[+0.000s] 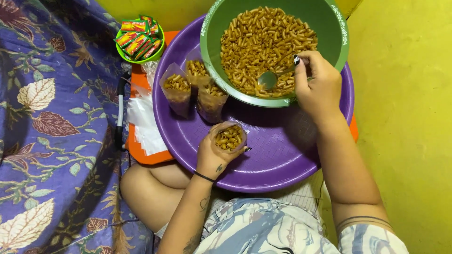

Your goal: Scooping snacks from a large bowl into small plastic bags and sealing them manually.

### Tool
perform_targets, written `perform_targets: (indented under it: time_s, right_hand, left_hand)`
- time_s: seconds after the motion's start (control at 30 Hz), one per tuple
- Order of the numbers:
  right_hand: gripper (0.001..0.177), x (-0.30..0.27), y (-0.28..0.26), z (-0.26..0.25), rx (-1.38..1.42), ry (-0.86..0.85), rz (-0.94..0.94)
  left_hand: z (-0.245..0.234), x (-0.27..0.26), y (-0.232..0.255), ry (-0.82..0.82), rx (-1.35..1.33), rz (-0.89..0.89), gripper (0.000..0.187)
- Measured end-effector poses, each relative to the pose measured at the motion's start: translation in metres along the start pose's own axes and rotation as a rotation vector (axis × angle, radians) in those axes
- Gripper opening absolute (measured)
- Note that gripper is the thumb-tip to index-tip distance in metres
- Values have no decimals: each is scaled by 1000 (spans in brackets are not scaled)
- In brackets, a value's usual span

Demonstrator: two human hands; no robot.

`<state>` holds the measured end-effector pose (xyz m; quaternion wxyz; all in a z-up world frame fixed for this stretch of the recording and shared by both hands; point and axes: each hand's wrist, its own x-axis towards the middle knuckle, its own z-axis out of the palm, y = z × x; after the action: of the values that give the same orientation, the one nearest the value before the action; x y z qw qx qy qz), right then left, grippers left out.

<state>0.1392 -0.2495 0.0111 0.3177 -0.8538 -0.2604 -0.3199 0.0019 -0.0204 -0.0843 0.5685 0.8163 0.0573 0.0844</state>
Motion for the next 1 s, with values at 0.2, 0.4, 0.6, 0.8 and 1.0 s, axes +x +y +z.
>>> perform_targets:
  time_s: [0.2,0.4,0.6,0.8,1.0]
  right_hand:
    - [11,-5,-3,18,122,-155,256]
    - [12,-11,5,16,226,-148,373]
    - [14,-26,27,5,434,-38,374]
    - [16,-31,30,-9,610,1,356]
    - [12,-30,-21,-49,757,-56,487]
  left_hand:
    - [-3,1,5,-61,-14,-133,94]
    - [-5,3,10,-51,-17,-128,95]
    - [-5,3,4,-33,-120,-70,94]
    - [-6,2,6,-25,-129,-54,92]
    - [-4,-1,5,-17,-29,186,79]
